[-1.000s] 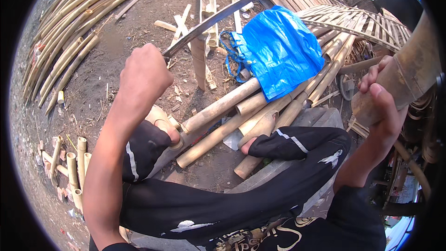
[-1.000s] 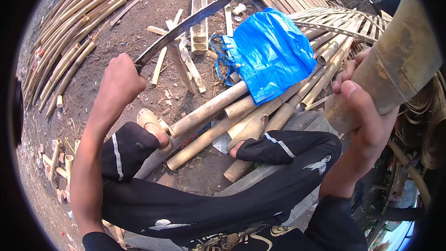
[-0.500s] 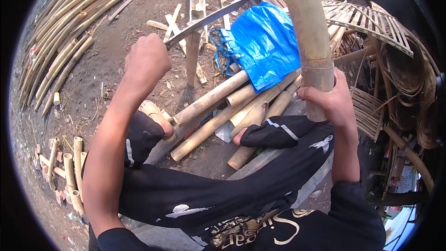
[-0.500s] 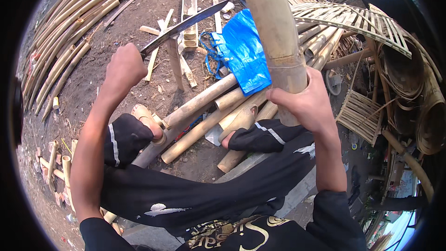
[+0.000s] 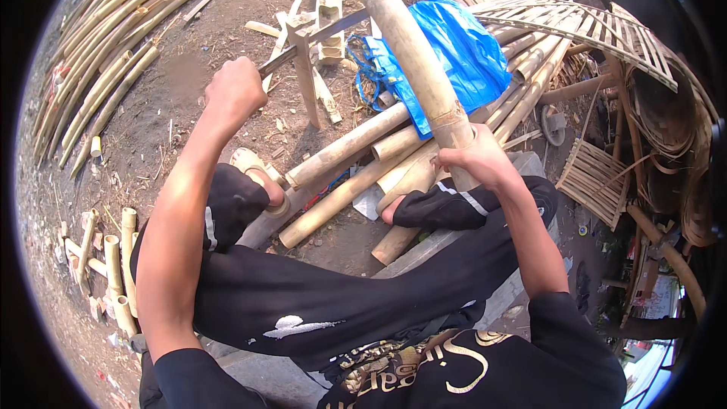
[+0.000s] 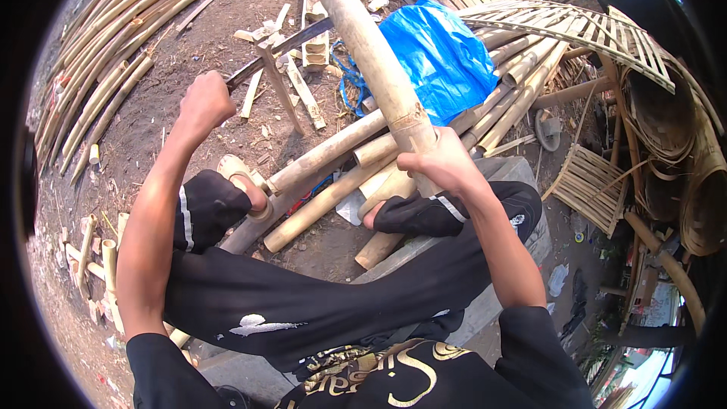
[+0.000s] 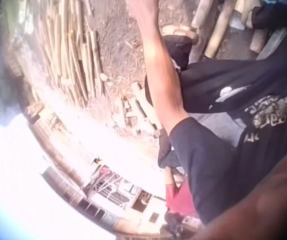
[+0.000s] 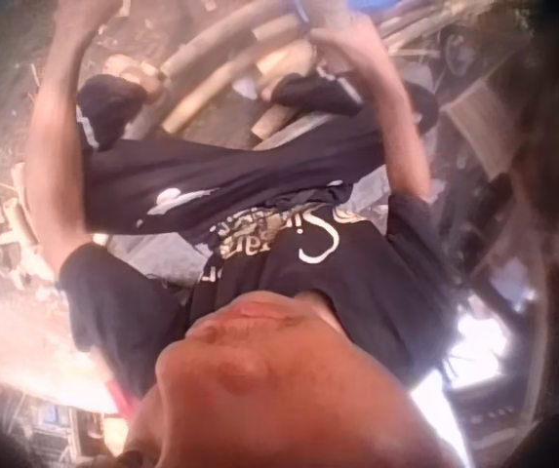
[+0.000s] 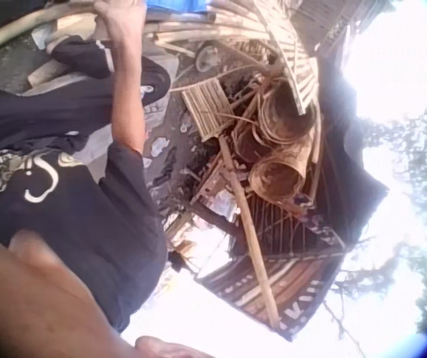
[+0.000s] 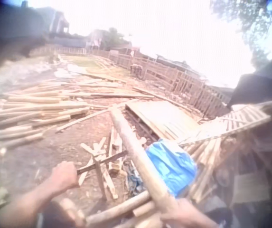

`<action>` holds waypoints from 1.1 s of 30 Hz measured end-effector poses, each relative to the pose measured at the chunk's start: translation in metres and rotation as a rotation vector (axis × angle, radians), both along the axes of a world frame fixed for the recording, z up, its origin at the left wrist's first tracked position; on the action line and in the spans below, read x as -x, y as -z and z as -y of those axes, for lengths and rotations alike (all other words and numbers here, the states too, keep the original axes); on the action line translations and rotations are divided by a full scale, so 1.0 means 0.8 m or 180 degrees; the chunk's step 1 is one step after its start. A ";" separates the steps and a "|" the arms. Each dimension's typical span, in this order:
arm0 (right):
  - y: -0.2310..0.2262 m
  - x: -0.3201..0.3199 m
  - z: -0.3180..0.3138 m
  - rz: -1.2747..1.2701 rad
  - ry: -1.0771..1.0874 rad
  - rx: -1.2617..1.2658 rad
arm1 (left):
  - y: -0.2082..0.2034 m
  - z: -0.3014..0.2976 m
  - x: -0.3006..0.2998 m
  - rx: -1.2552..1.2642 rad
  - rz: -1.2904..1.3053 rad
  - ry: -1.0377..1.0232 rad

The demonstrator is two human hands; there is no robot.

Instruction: The person uses a machete to shave and carve pieces of bamboo while sitting in an outdoor area filled with bamboo poles.

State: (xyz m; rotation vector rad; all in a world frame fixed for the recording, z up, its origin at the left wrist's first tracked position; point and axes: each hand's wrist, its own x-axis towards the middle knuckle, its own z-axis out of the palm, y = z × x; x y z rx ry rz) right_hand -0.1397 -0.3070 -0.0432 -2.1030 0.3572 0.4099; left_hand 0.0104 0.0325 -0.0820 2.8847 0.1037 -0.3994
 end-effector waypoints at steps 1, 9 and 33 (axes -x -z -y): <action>-0.026 -0.003 -0.003 -0.0067 0.0054 -0.0018 | 0.016 0.005 0.001 0.0031 0.0041 -0.0020; -0.126 -0.044 -0.027 0.2680 0.0835 0.0047 | 0.024 0.023 0.012 0.0243 0.0325 0.0217; 0.159 0.023 0.000 -0.0382 0.0130 0.1156 | 0.161 0.052 -0.019 0.0260 0.0517 0.0128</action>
